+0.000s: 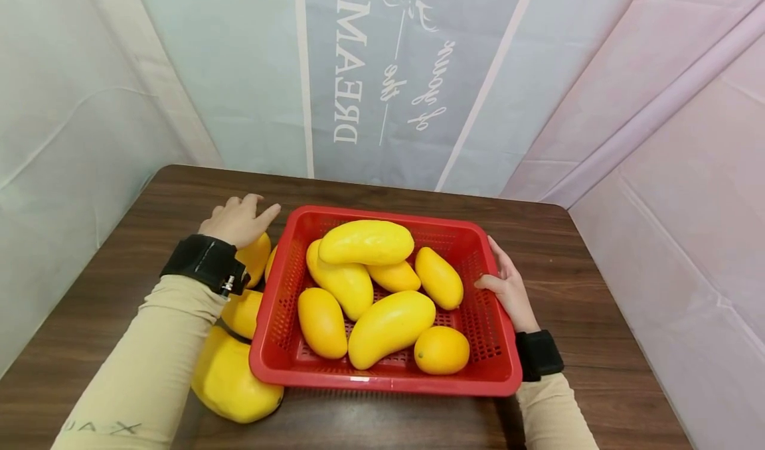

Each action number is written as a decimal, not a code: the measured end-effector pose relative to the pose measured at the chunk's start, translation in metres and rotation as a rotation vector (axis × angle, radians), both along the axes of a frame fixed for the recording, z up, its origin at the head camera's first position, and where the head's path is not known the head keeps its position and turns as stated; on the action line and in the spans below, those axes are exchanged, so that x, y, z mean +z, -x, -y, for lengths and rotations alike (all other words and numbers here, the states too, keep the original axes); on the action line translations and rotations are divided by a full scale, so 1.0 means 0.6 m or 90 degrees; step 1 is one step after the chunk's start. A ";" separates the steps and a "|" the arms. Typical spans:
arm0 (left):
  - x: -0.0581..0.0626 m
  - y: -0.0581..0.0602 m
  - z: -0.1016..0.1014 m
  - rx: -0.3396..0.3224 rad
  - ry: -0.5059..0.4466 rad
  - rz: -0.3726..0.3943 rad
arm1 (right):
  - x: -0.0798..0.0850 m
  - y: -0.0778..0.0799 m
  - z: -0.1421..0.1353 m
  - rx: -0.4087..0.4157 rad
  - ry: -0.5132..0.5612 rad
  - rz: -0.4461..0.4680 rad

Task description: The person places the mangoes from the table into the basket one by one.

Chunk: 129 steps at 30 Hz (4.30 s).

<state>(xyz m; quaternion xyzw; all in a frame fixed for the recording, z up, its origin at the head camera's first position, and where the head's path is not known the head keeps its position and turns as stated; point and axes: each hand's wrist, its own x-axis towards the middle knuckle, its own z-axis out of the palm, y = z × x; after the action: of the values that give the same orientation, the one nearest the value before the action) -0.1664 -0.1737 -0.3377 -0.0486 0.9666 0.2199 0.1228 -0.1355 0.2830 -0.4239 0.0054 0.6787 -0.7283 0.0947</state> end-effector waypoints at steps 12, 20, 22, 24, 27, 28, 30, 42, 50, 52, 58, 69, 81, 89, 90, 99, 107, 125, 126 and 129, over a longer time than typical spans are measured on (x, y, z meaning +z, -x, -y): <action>-0.053 0.011 0.050 -0.018 0.041 0.131 | 0.001 0.000 -0.001 0.000 0.002 0.000; -0.056 0.007 0.050 -0.037 0.019 0.193 | 0.000 0.000 0.000 -0.001 0.005 -0.005; -0.060 0.009 0.051 -0.040 0.026 0.188 | -0.001 0.001 0.000 -0.001 0.003 -0.008; -0.061 0.009 0.051 -0.045 0.031 0.185 | -0.001 0.001 0.001 -0.003 0.002 -0.009; -0.058 0.009 0.049 -0.045 0.034 0.184 | -0.001 0.001 0.001 -0.004 0.001 -0.009; -0.057 0.008 0.047 -0.045 0.035 0.182 | -0.001 0.001 0.001 -0.004 0.001 -0.008; -0.048 0.004 0.042 -0.045 0.030 0.182 | -0.001 0.001 0.000 -0.003 -0.001 -0.008; -0.043 -0.007 0.039 -0.024 -0.002 0.168 | -0.001 0.002 0.000 -0.002 -0.002 -0.007; -0.053 0.000 0.041 0.012 -0.022 0.125 | -0.003 0.002 0.000 -0.001 0.002 -0.003; -0.053 0.001 0.041 0.021 -0.034 0.116 | -0.003 0.003 0.000 -0.001 0.001 -0.005; -0.040 0.005 0.029 0.059 -0.041 0.069 | -0.002 0.002 0.001 -0.002 0.003 -0.005; -0.006 -0.001 -0.010 0.104 -0.105 -0.086 | -0.003 0.002 0.001 -0.001 0.002 -0.005; 0.031 -0.013 -0.057 0.109 -0.199 -0.278 | -0.003 0.002 0.002 -0.002 0.013 -0.006; 0.054 -0.027 -0.105 0.077 -0.238 -0.311 | -0.002 0.000 0.002 -0.004 0.013 0.000; 0.054 -0.029 -0.111 0.068 -0.239 -0.313 | -0.002 0.000 0.002 -0.005 0.013 0.001; 0.052 -0.039 -0.175 -0.003 -0.261 -0.318 | -0.002 0.001 0.001 -0.008 0.005 -0.001; 0.033 -0.047 -0.225 -0.078 -0.278 -0.311 | -0.002 0.001 0.002 -0.006 0.004 -0.002; -0.012 -0.053 -0.288 -0.172 -0.255 -0.324 | -0.004 0.000 0.002 -0.010 0.006 -0.006; -0.014 -0.053 -0.289 -0.177 -0.251 -0.324 | -0.005 0.000 0.002 -0.011 0.005 -0.005; -0.020 -0.053 -0.292 -0.191 -0.238 -0.321 | -0.006 -0.002 0.002 -0.012 0.005 -0.001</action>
<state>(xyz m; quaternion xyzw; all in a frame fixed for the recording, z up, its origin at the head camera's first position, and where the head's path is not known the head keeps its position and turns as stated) -0.1347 0.0013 -0.3495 0.1735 0.9059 0.3775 -0.0823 -0.1346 0.2817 -0.4277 0.0106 0.6760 -0.7317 0.0872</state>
